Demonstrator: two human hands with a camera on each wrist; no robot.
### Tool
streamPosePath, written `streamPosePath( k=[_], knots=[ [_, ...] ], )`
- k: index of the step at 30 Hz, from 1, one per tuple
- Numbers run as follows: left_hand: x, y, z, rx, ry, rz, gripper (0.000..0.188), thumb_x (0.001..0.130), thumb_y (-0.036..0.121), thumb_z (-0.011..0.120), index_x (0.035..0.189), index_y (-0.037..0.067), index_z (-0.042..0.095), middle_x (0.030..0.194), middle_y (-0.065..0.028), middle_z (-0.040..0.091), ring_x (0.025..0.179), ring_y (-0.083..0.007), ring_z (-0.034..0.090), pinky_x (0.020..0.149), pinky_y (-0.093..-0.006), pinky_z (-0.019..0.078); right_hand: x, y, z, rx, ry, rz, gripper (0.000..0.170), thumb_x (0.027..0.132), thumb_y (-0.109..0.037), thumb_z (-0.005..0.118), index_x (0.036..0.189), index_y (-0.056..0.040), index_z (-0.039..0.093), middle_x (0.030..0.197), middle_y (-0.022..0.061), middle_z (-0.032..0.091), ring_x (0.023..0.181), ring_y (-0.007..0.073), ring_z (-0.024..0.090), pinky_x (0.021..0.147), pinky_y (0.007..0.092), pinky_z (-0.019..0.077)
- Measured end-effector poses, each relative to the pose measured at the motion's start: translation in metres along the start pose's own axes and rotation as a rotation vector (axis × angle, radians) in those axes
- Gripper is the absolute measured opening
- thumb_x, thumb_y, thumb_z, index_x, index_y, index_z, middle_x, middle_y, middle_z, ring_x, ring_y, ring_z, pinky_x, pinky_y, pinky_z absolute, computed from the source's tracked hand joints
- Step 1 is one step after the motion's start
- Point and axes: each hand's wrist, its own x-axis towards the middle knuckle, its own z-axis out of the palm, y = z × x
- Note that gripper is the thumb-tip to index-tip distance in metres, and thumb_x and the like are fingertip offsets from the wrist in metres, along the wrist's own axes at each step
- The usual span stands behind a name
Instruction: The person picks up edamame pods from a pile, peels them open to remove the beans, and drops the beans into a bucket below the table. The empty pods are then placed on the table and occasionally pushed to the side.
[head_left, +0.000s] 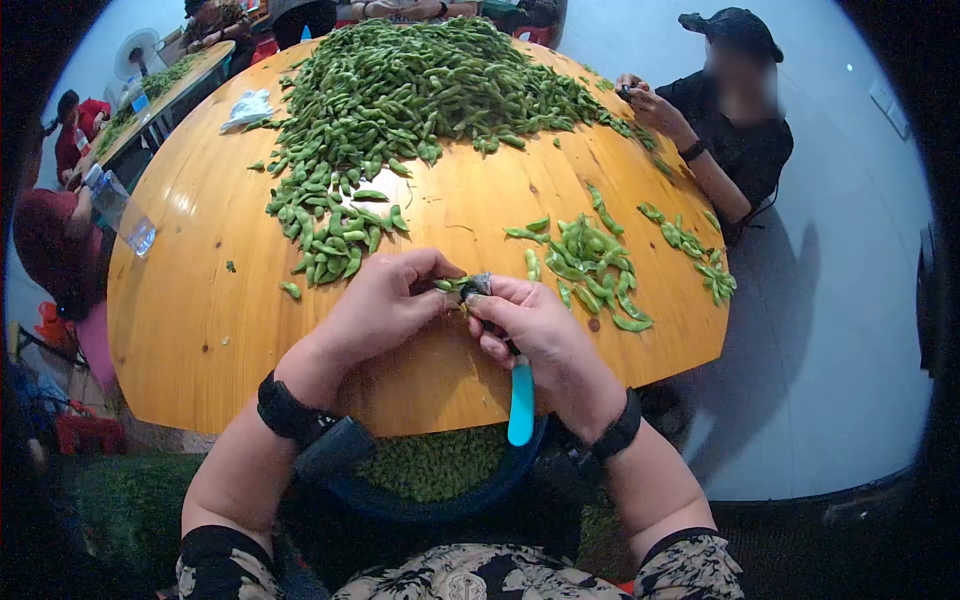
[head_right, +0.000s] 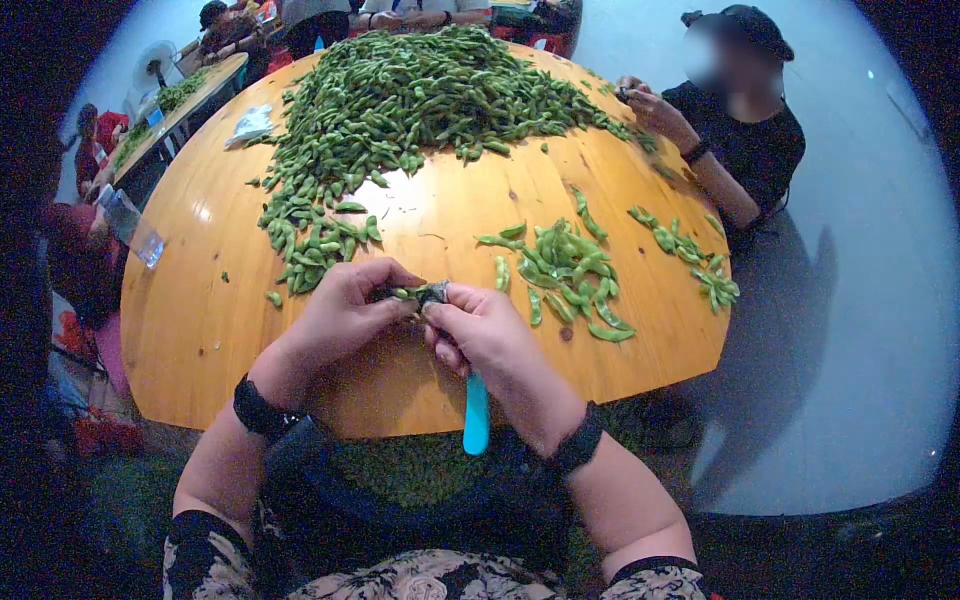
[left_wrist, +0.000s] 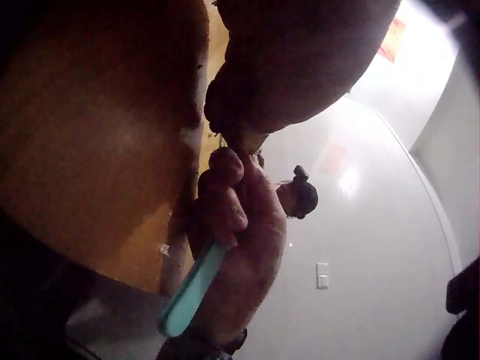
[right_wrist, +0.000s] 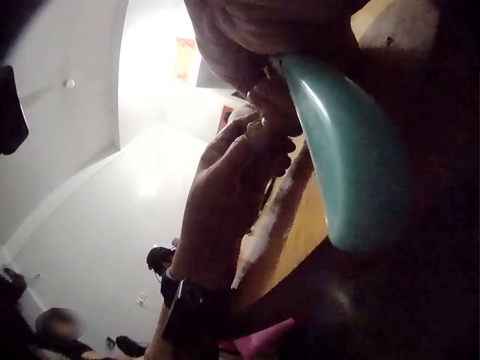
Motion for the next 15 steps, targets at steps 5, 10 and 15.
streamPosePath(
  k=[5, 10, 15],
  knots=[
    [0.003, 0.002, -0.002, -0.17, -0.042, -0.134, 0.018, 0.086, 0.006, 0.058, 0.102, -0.001, 0.064, 0.086, -0.0011, 0.065, 0.077, -0.0068, 0.06, 0.069, -0.0223, 0.049, 0.002, 0.0, -0.006, 0.067, -0.004, 0.034, 0.013, 0.09, -0.014, 0.053, 0.082, -0.0055, 0.057, 0.063, -0.0026, 0.055, 0.044, 0.0033, 0.048, 0.037, 0.0181, 0.0366],
    [0.005, -0.003, -0.001, -0.333, -0.08, -0.204, 0.024, 0.09, 0.011, 0.056, 0.111, 0.0, 0.059, 0.086, -0.0013, 0.064, 0.075, -0.0065, 0.059, 0.066, -0.0215, 0.0494, 0.004, 0.002, -0.005, -0.025, 0.041, -0.021, 0.013, 0.091, -0.015, 0.055, 0.083, -0.0063, 0.06, 0.063, -0.0029, 0.056, 0.045, 0.003, 0.05, 0.038, 0.0176, 0.038],
    [0.002, 0.004, 0.004, -0.067, 0.017, -0.124, 0.018, 0.089, 0.011, 0.06, 0.102, 0.0, 0.056, 0.093, -0.0034, 0.062, 0.083, -0.0096, 0.057, 0.075, -0.0243, 0.0481, -0.009, 0.001, 0.013, -0.117, 0.101, -0.109, 0.012, 0.091, -0.015, 0.055, 0.09, -0.0058, 0.064, 0.062, -0.0053, 0.055, 0.046, 0.0024, 0.051, 0.039, 0.0174, 0.0384]
  ],
)
